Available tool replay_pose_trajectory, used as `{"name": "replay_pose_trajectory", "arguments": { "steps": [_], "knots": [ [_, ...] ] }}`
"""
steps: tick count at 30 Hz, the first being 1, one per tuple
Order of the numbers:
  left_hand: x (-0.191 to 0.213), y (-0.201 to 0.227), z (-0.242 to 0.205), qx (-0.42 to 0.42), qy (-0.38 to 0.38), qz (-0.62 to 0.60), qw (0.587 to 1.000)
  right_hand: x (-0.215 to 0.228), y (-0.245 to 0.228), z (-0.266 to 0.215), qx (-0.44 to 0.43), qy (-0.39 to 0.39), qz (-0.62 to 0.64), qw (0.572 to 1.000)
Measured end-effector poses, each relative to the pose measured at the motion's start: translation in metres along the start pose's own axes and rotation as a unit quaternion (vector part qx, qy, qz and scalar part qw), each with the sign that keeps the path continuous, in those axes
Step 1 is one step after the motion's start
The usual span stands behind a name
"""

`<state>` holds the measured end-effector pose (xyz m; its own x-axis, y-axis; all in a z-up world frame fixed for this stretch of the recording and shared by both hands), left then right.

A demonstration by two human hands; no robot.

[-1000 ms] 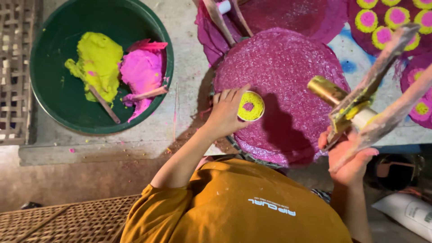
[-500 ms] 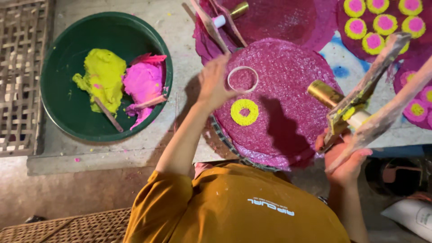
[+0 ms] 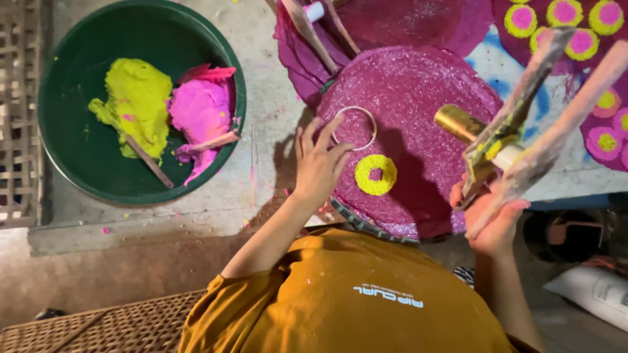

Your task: The person uses a handheld wooden tool to scoop yellow and pink paste from a green bowl and apply it in patterns onto pink circular disks on a workbench.

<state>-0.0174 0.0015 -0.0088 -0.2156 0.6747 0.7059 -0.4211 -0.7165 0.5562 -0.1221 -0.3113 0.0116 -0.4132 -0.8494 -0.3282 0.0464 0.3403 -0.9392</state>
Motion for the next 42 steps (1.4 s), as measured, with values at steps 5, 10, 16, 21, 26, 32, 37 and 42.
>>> {"name": "replay_pose_trajectory", "arguments": {
  "steps": [5,10,16,21,26,32,37,42],
  "knots": [
    [0.017,0.008,0.021,-0.008,-0.010,-0.028,1.000,-0.003,-0.006,0.002,-0.018,-0.071,-0.086,0.994],
    [0.015,0.005,0.066,0.175,-0.029,-0.625,0.760,-0.024,-0.021,0.037,-0.193,-0.232,-0.210,0.930],
    [-0.004,0.010,0.122,0.160,-0.035,-0.939,0.303,-0.095,-0.068,0.085,-0.387,-0.274,-0.404,0.782],
    [-0.001,-0.011,0.132,0.207,0.068,-0.918,0.332,-0.151,-0.080,0.104,-0.187,-0.276,-0.639,0.693],
    [-0.002,-0.038,0.123,0.190,0.087,-0.916,0.342,-0.170,-0.063,0.096,-0.144,-0.296,-0.603,0.727],
    [-0.033,-0.032,0.119,0.233,0.102,-0.918,0.303,-0.161,-0.072,0.099,-0.159,-0.272,-0.641,0.700],
    [-0.046,-0.025,0.137,0.246,0.123,-0.900,0.338,-0.155,-0.072,0.109,-0.078,-0.233,-0.717,0.653],
    [-0.026,-0.038,0.156,0.233,0.119,-0.887,0.381,-0.158,-0.050,0.111,0.000,-0.246,-0.665,0.705]
  ]
}}
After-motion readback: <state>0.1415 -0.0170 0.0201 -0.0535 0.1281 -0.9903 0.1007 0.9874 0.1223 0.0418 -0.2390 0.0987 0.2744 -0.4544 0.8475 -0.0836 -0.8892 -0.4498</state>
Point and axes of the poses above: each hand's wrist, its own z-axis towards the middle knuckle, its own x-axis out of the back of the hand, y = z × x, the point moved 1 cm from there along z, towards the middle knuckle, and after that the axes turned 13 degrees about y, right-handed, at the moved point
